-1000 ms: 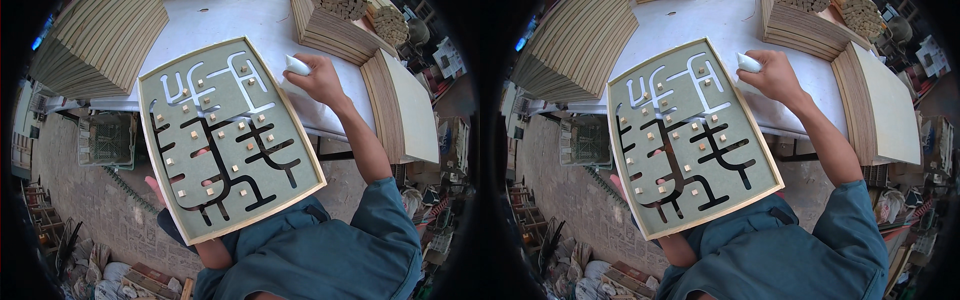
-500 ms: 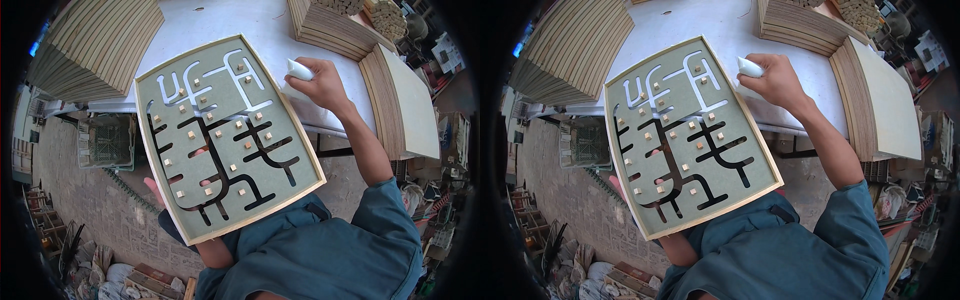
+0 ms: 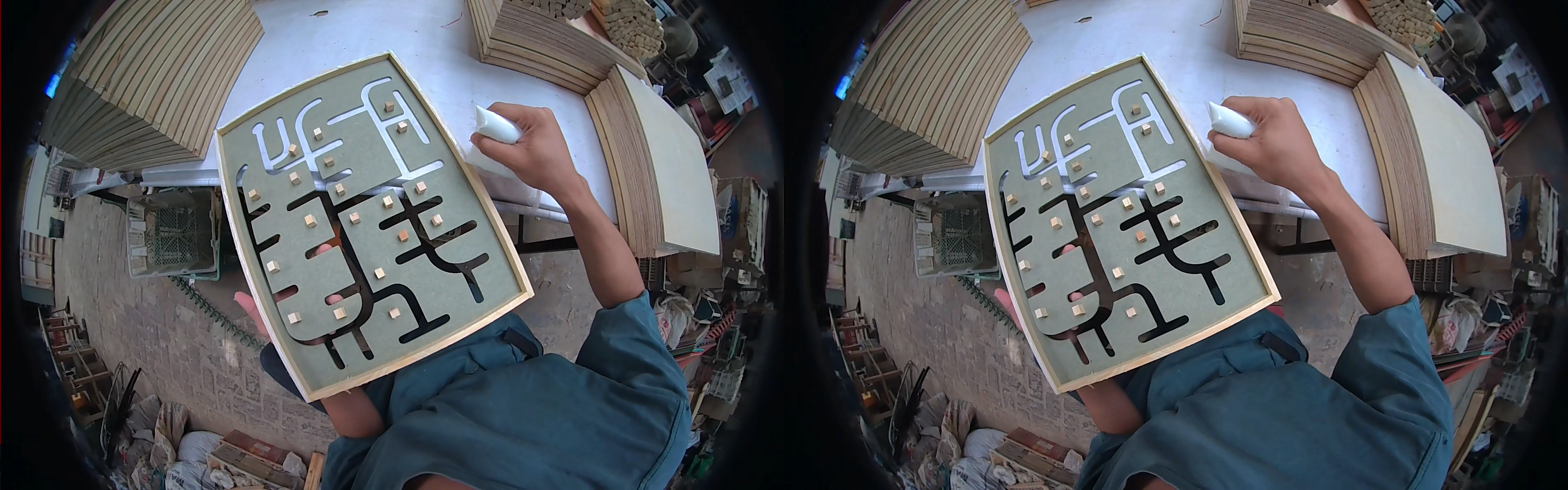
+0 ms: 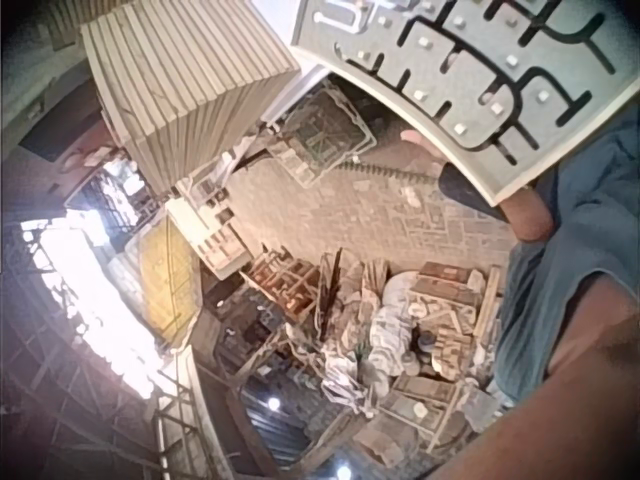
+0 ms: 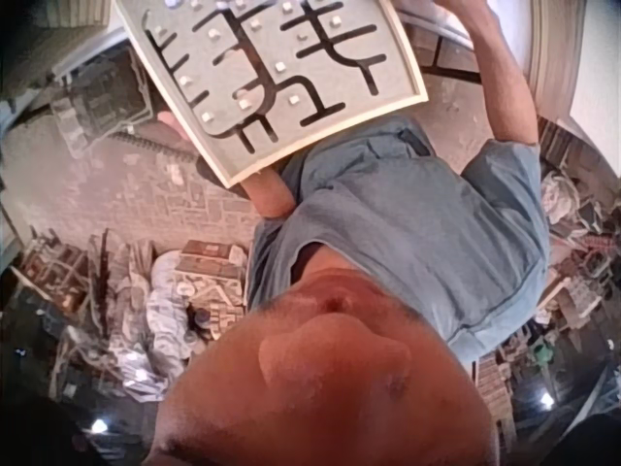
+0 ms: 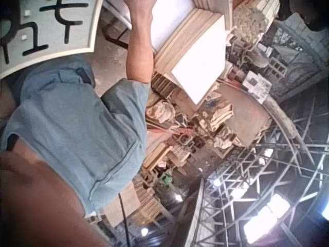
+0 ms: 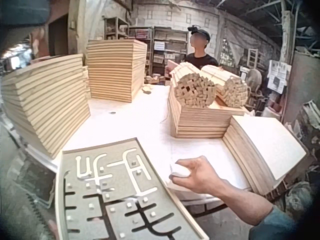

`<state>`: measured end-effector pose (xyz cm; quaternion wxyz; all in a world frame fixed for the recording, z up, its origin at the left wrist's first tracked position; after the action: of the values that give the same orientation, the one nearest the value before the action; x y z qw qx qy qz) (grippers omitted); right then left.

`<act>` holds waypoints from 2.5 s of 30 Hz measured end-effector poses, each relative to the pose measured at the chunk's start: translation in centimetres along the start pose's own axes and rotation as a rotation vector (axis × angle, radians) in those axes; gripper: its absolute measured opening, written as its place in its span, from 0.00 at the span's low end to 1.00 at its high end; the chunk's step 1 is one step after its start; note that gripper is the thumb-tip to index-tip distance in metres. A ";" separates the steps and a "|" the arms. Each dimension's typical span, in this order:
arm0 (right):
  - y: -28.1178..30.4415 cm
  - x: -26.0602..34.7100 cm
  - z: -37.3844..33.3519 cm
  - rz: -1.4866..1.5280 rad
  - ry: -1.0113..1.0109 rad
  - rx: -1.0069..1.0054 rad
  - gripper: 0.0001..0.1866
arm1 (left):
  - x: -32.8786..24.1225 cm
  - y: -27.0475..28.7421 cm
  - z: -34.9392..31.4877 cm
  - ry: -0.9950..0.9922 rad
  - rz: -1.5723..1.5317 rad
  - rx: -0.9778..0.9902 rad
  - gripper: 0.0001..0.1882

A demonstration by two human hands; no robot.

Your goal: Applying glue to the grooves of a wooden maze-pattern board and aligning wooden sheets for assembly.

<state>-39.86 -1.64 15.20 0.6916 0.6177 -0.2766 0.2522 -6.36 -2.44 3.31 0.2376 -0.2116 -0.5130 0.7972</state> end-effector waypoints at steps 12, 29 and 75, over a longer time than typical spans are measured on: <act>0.1 0.0 -1.3 0.002 -0.018 -0.001 0.11 | 0.0 -0.2 -0.1 0.015 -0.052 0.044 0.44; 0.2 -0.1 -3.5 0.011 -0.071 0.017 0.11 | 0.2 -0.4 0.4 0.008 -0.051 0.014 0.43; 0.4 0.3 -7.8 0.058 -0.103 0.021 0.09 | -0.2 -0.1 -0.2 -0.036 -0.018 -0.075 0.42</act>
<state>-39.38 6.14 15.03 0.6623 0.6287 -0.3272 0.2430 -6.04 -2.40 3.35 0.2274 -0.2014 -0.5487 0.7789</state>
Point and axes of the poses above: each hand's wrist, its own z-axis towards the middle knuckle, its own y-axis out of the back of the hand, x = y × z, the point moved 7 cm from there along z, towards the middle knuckle, and after that the axes turned 11 degrees about x, right-handed, at the moved point
